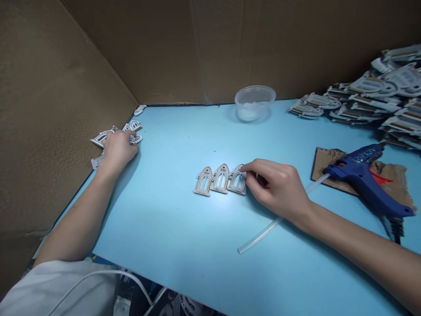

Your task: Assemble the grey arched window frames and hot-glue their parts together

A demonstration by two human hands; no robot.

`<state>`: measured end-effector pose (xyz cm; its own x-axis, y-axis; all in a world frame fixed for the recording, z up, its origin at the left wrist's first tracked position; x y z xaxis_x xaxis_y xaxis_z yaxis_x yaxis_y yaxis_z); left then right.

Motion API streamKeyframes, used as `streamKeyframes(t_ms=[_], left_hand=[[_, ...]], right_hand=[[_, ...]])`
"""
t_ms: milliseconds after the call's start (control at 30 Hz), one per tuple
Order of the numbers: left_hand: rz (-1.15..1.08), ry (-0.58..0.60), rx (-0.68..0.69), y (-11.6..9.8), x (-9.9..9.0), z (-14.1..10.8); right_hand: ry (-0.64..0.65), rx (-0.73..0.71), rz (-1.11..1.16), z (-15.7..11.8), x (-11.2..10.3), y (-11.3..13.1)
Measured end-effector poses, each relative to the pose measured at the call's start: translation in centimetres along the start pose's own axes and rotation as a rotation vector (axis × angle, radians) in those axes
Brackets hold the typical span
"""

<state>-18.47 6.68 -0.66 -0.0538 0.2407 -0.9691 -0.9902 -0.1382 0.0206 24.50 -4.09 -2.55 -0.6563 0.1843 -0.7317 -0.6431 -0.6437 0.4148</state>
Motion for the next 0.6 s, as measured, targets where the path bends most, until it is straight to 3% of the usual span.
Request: streamKeyframes(t_ms=[100,233,300,367,467,600], left_hand=[[-0.003,-0.012,0.008,-1.3,-0.5,-0.4],[-0.128,0.001,0.170,-5.6,-1.1,-1.4],[-0.370,0.125,0.277,-8.1,-1.0,-2.5],[-0.612,0.338,0.328,-10.3,-0.6,-4.0],[-0.762,0.568,0.430,-12.8,-0.4,-6.3],[-0.705,0.528,0.636,-14.3,-0.7,-7.7]], right_hand=[[0.002,0.024,0.003,0.1,0.2,-0.2],[0.003,0.026,-0.004,0.2,0.4,-0.2],[0.002,0.031,-0.002,0.2,0.4,-0.2],[0.001,0.045,0.004,0.3,0.4,-0.3],[0.002,0.090,-0.002,0.3,0.5,-0.6],[0.044,0.180,-0.017,0.3,0.9,-1.3]])
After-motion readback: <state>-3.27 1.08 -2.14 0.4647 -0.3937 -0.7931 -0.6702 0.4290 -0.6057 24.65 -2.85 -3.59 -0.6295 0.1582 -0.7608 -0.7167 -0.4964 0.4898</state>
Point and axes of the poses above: each hand's wrist, its own z-axis towards the middle knuckle, its own x-axis out of the palm, y = z × x, the point moved 6 cm from there along z, towards the middle knuckle, and after that the axes turned 2 degrees about -z, right-handed, at the moved point
